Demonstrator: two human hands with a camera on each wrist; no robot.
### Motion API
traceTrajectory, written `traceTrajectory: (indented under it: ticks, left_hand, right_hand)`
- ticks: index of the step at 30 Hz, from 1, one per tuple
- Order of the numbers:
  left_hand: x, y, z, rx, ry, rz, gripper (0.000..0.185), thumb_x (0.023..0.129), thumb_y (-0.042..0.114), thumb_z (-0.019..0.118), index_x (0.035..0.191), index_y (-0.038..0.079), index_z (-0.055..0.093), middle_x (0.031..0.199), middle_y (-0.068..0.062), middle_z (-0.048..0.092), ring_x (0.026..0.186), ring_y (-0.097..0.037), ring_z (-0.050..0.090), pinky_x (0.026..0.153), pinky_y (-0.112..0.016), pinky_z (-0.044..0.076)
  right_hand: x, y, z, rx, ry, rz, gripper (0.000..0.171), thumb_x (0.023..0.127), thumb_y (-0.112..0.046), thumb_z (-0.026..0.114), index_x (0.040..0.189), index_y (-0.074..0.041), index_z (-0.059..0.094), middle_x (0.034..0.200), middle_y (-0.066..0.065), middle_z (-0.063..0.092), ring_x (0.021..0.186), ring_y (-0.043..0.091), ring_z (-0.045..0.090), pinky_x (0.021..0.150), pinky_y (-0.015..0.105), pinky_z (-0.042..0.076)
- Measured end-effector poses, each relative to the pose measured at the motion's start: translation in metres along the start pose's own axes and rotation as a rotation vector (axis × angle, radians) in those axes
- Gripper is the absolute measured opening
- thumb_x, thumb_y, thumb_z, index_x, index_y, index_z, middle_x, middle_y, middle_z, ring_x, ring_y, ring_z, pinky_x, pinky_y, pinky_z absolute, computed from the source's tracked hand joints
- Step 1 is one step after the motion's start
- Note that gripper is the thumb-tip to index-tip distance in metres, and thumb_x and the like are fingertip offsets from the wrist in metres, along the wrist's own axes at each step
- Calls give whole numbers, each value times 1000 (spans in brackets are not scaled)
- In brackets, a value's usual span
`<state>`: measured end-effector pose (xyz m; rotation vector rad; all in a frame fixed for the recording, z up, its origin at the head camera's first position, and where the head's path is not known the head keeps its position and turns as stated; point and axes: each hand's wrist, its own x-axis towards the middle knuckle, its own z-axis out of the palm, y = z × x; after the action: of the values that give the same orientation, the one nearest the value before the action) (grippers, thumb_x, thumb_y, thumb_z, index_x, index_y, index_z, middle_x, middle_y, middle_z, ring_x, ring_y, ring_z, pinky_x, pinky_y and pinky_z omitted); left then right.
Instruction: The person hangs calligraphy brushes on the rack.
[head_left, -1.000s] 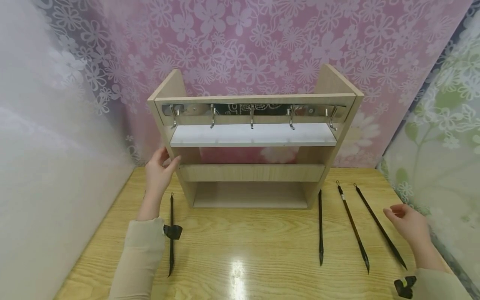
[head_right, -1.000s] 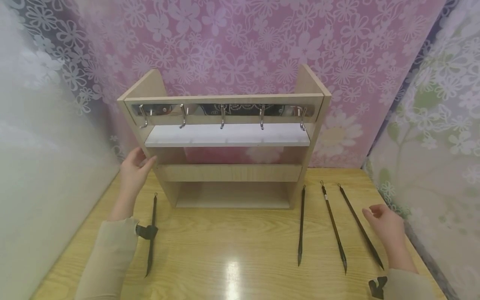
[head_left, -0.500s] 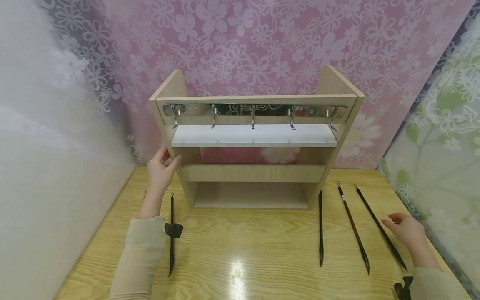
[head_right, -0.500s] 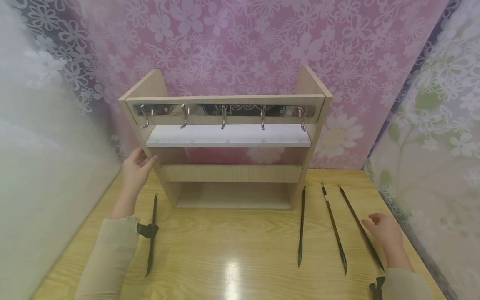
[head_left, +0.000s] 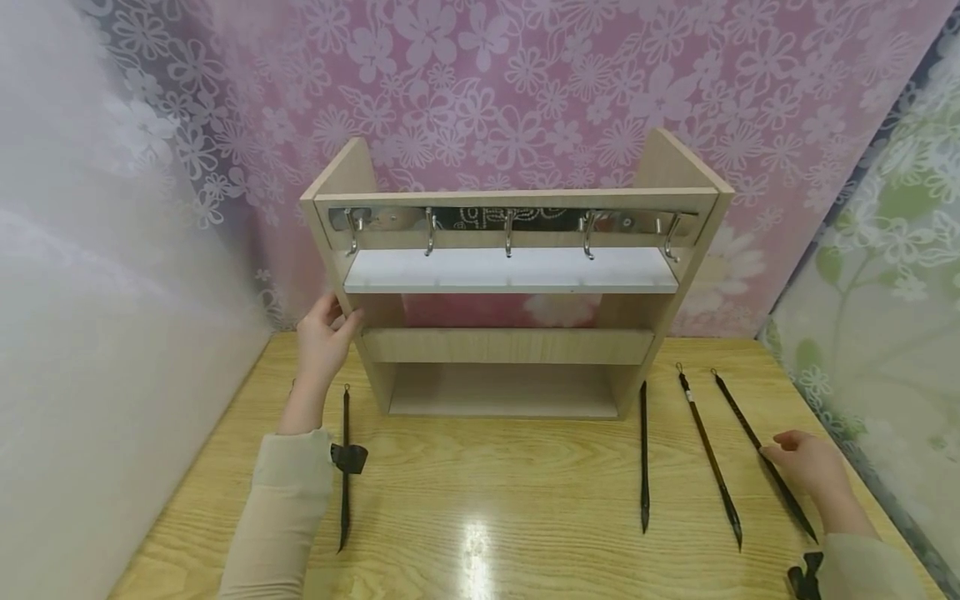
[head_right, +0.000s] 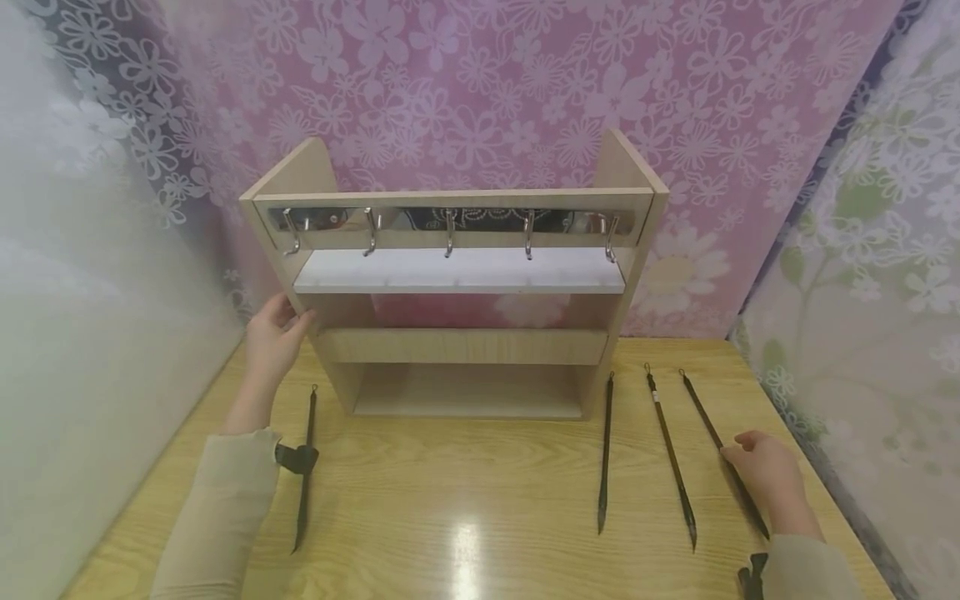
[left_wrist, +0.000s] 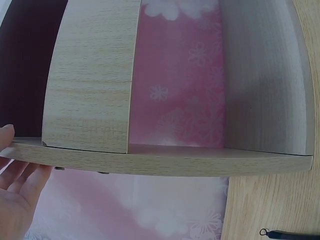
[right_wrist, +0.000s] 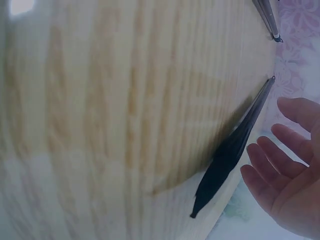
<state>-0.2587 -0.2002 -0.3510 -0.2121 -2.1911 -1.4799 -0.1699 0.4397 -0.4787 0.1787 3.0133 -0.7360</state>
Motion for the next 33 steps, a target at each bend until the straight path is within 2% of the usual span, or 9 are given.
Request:
traceTrajectory:
  ticks: [11,16,24,33]
  left_hand:
    - [0,3,0,14,-6,45,37,85,5,58,120,-3,50,115,-21,52,108,-31,50,84,-37,48]
    - [0,2,1,21,-2,32,35,85,6,57,118,-3,50,113,-21,53,108,-30,51,82,-37,49]
    - [0,2,2,20,-5,8,34,86,7,56,118,-4,50,113,-21,53,108,-29,50,82,-36,48]
    - [0,3,0,39,-4,29,33,85,6,57,116,-4,51,112,-22,53,107,-31,51,81,-37,49]
  right_hand:
    - [3,-2,1,-9,-29,13,49,84,-24,56,105,20,46,97,36,51,82,46,50,62,49,45]
    - [5,-1,1,-17,-46,17,49,83,-22,58,105,19,46,96,35,52,81,46,51,62,49,45]
    - [7,4,5,-26,-22,17,44,80,-18,60,102,18,48,90,32,54,78,43,52,60,48,45]
    - [10,1,9,-17,-23,-6,45,77,-18,63,100,19,49,86,29,57,73,40,54,59,47,46]
